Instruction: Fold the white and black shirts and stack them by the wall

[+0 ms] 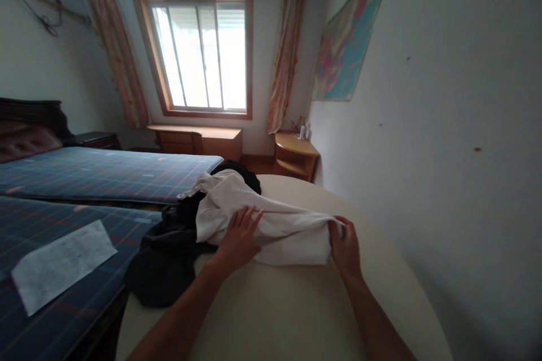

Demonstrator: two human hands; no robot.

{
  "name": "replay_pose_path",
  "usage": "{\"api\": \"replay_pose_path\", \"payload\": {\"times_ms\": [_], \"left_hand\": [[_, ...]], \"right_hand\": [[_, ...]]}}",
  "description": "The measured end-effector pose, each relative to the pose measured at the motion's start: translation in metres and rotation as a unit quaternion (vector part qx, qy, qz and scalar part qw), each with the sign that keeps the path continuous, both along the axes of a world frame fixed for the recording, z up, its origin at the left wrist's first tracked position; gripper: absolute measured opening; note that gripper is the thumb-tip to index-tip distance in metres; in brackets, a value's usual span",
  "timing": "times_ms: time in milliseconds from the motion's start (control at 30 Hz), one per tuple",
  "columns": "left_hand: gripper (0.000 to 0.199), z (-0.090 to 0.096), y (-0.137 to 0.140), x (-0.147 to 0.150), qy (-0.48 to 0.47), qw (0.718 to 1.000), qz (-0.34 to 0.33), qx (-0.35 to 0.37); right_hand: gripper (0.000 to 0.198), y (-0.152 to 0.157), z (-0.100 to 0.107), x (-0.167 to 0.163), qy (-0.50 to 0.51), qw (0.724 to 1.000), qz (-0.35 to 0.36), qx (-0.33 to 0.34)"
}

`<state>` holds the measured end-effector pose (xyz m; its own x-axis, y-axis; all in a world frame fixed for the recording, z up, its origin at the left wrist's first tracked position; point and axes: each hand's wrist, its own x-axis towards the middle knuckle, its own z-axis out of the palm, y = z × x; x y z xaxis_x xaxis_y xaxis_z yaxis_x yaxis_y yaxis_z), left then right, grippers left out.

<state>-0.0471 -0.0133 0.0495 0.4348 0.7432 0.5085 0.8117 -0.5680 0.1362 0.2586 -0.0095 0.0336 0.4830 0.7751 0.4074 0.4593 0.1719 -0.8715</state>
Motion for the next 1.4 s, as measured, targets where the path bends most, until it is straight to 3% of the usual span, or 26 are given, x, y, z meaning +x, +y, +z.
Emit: {"api": "replay_pose_path", "payload": {"times_ms": [100,200,267,333,400,433,500,567,700,767,833,900,967,1000,1100,1133,1200,1300,1400], "left_hand": [[0.053,-0.017,-0.001,-0.009,-0.004,0.999,0.02,-0.031],[0.033,-0.018,-0.006,-0.01,-0.035,0.998,0.021,-0.056],[0.025,-0.014,-0.009,-0.006,-0.087,0.995,0.015,-0.051],[0.016,-0.012,-0.011,0.0,-0.155,0.986,-0.001,-0.057],[0.011,-0.011,-0.013,0.008,-0.231,0.967,-0.028,-0.106],[0.013,-0.011,-0.014,0.012,-0.269,0.952,-0.038,-0.142],[0.018,-0.011,-0.016,0.018,-0.336,0.92,-0.044,-0.198],[0.023,-0.01,-0.019,0.018,-0.365,0.909,-0.047,-0.194],[0.064,-0.007,-0.023,0.008,-0.245,0.955,-0.134,-0.105],[0.084,-0.01,-0.022,0.002,-0.171,0.966,-0.164,-0.102],[0.08,-0.015,-0.017,-0.001,-0.151,0.967,-0.155,-0.137],[0.056,-0.02,-0.012,-0.001,-0.191,0.958,-0.117,-0.179],[0.033,-0.021,-0.008,0.001,-0.286,0.927,-0.082,-0.229],[0.03,-0.02,-0.007,0.002,-0.346,0.897,-0.078,-0.265],[0.043,-0.015,-0.004,0.005,-0.52,0.766,-0.09,-0.366],[0.047,-0.013,-0.004,0.006,-0.57,0.725,-0.083,-0.377],[0.049,-0.01,-0.003,0.007,-0.646,0.668,-0.054,-0.366],[0.051,-0.007,0.0,0.006,-0.684,0.635,-0.043,-0.357],[0.062,-0.007,0.001,0.007,-0.679,0.636,-0.093,-0.355]], "right_hand": [[0.049,0.0,-0.003,0.005,-0.094,0.995,-0.009,0.039],[0.04,-0.011,0.001,-0.01,-0.25,0.963,0.061,0.079],[0.042,-0.021,0.005,-0.027,-0.344,0.925,0.147,0.06],[0.063,-0.03,0.005,-0.044,-0.426,0.877,0.222,0.015],[0.073,-0.035,0.002,-0.055,-0.46,0.851,0.253,-0.03],[0.066,-0.035,0.0,-0.058,-0.465,0.845,0.258,-0.049],[0.043,-0.033,-0.001,-0.057,-0.457,0.847,0.261,-0.078],[0.036,-0.028,0.002,-0.048,-0.414,0.871,0.246,-0.1],[0.046,-0.023,0.011,-0.024,-0.259,0.945,0.154,-0.125],[0.046,-0.022,0.013,-0.014,-0.218,0.963,0.102,-0.118],[0.042,-0.02,0.011,-0.008,-0.241,0.964,0.063,-0.096],[0.038,-0.019,0.007,-0.004,-0.308,0.947,0.054,-0.071],[0.038,-0.017,0.002,-0.004,-0.369,0.924,0.068,-0.066],[0.039,-0.017,-0.001,-0.005,-0.389,0.915,0.081,-0.071],[0.044,-0.017,-0.002,-0.008,-0.414,0.893,0.149,-0.097],[0.045,-0.017,0.0,-0.009,-0.406,0.889,0.179,-0.109],[0.044,-0.018,0.006,-0.009,-0.364,0.892,0.233,-0.132],[0.048,-0.016,0.014,-0.007,-0.268,0.917,0.257,-0.147],[0.05,-0.013,0.015,-0.005,-0.179,0.949,0.223,-0.136]]}}
